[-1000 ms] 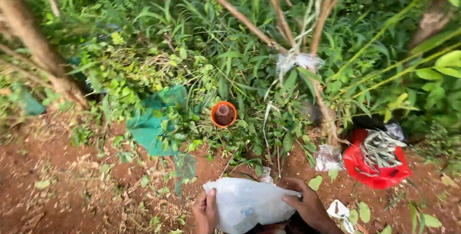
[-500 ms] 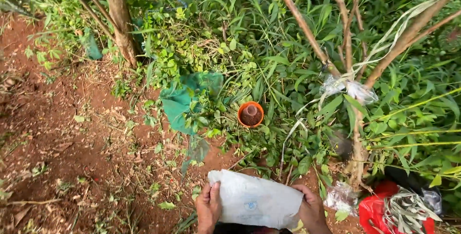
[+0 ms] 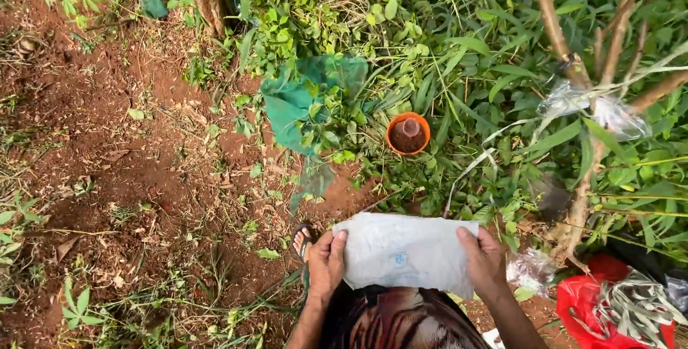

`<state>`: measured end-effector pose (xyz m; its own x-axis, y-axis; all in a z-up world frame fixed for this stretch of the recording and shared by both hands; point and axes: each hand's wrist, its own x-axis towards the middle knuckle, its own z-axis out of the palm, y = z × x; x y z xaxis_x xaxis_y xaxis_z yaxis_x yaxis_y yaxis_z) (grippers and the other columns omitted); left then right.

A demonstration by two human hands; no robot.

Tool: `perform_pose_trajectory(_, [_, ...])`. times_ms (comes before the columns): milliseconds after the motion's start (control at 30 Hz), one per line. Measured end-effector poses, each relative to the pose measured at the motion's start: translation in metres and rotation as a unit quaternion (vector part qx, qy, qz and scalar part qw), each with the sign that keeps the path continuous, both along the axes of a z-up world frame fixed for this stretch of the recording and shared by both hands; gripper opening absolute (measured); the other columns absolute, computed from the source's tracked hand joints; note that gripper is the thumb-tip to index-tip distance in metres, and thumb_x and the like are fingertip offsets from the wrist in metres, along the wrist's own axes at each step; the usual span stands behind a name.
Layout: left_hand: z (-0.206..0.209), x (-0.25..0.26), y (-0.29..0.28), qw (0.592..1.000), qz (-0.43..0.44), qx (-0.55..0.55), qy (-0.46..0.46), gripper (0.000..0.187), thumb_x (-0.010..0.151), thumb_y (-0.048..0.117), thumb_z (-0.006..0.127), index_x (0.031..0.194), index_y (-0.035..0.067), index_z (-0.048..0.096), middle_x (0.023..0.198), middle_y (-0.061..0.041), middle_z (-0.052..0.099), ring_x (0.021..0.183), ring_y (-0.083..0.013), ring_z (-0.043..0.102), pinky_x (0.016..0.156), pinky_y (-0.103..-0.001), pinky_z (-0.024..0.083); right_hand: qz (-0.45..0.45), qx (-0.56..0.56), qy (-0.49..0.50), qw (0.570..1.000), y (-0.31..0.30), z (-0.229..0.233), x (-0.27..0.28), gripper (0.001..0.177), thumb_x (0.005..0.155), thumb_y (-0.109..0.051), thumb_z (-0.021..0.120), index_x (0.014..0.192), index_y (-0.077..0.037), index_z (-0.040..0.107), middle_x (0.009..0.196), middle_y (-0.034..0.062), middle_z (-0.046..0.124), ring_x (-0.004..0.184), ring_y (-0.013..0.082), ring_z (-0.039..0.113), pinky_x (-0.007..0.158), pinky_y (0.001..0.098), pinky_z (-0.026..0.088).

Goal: Attaching soil to a tree branch using plastic wrap to perform air layering for plant propagation.

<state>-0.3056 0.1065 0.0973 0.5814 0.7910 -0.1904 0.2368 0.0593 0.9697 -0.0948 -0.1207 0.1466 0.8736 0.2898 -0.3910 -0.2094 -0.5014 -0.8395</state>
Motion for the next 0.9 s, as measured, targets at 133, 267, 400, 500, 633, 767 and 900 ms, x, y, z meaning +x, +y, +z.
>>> perform_pose_trajectory(133, [-0.004,-0.013,0.078,0.994,-0.016,-0.107,-0.016,0.023,0.095,0.031,0.064,0.085,0.012,0.074,0.074,0.001,0.069,0.069,-0.0137,0.063,0.054,-0.030,0.055,-0.005,-0.005,-0.015,1.000,0.076,-0.013,-0.022,0.042,0.097,-0.033,0.064,0.067,-0.016,0.040,0.062,-0.0028,0.037,0.055,0.0141,0.035,0.052,0.0317,0.032])
perform_pose_trajectory(267, [-0.006,-0.030,0.172,0.993,-0.021,-0.118,0.005,0.032,0.095,0.032,0.068,0.069,0.017,0.059,0.067,0.006,0.049,0.066,-0.0122,0.051,0.061,-0.029,0.045,-0.059,0.013,0.059,0.996,0.163,-0.008,-0.051,0.025,0.094,-0.025,0.066,0.104,-0.003,0.074,0.095,0.0077,0.074,0.087,0.0197,0.064,0.075,0.0360,0.050])
perform_pose_trajectory(400, [-0.002,-0.028,0.262,0.993,-0.061,-0.096,-0.025,0.030,0.097,0.030,0.064,0.071,0.016,0.060,0.063,0.003,0.053,0.057,-0.0113,0.045,0.052,-0.026,0.042,-0.055,0.072,-0.003,0.996,0.227,-0.021,-0.065,0.046,0.092,-0.025,0.069,0.064,-0.016,0.034,0.063,-0.0034,0.029,0.060,0.0136,0.030,0.058,0.0303,0.026])
perform_pose_trajectory(500, [0.009,-0.002,0.304,0.981,-0.057,-0.183,-0.029,0.027,0.095,0.025,0.064,0.093,0.003,0.079,0.070,-0.008,0.073,0.057,-0.0190,0.062,0.046,-0.032,0.053,-0.113,0.025,0.027,0.993,0.252,-0.030,-0.055,0.032,0.093,-0.025,0.072,0.072,-0.001,0.066,0.065,0.0048,0.051,0.064,0.0184,0.047,0.057,0.0343,0.034])
perform_pose_trajectory(633, [0.003,0.048,0.329,0.984,-0.063,-0.152,-0.072,0.029,0.091,0.027,0.066,0.078,0.004,0.077,0.073,-0.012,0.079,0.071,-0.0262,0.077,0.056,-0.042,0.069,-0.210,0.086,0.068,0.972,0.259,-0.128,0.033,0.032,0.080,0.011,0.066,0.110,0.006,0.077,0.102,0.0207,0.077,0.098,0.0321,0.068,0.083,0.0458,0.051])
perform_pose_trajectory(767, [0.015,0.082,0.338,0.985,-0.044,-0.149,-0.075,0.029,0.091,0.028,0.066,0.086,0.004,0.079,0.072,-0.008,0.073,0.071,-0.0228,0.070,0.056,-0.039,0.064,-0.235,0.275,0.078,0.929,0.268,-0.132,0.065,0.059,0.088,0.023,0.048,0.143,0.002,0.047,0.090,0.0283,0.064,0.067,0.0349,0.058,0.060,0.0464,0.048])
perform_pose_trajectory(900, [0.038,0.103,0.351,0.985,-0.101,-0.119,-0.077,0.028,0.091,0.031,0.062,0.088,0.010,0.080,0.091,-0.013,0.081,0.090,-0.0288,0.078,0.073,-0.049,0.073,-0.220,0.000,0.043,0.975,0.338,0.048,0.050,0.075,0.089,0.020,0.048,0.156,-0.012,0.040,0.123,0.0244,0.071,0.070,0.0304,0.065,0.047,0.0340,0.048])
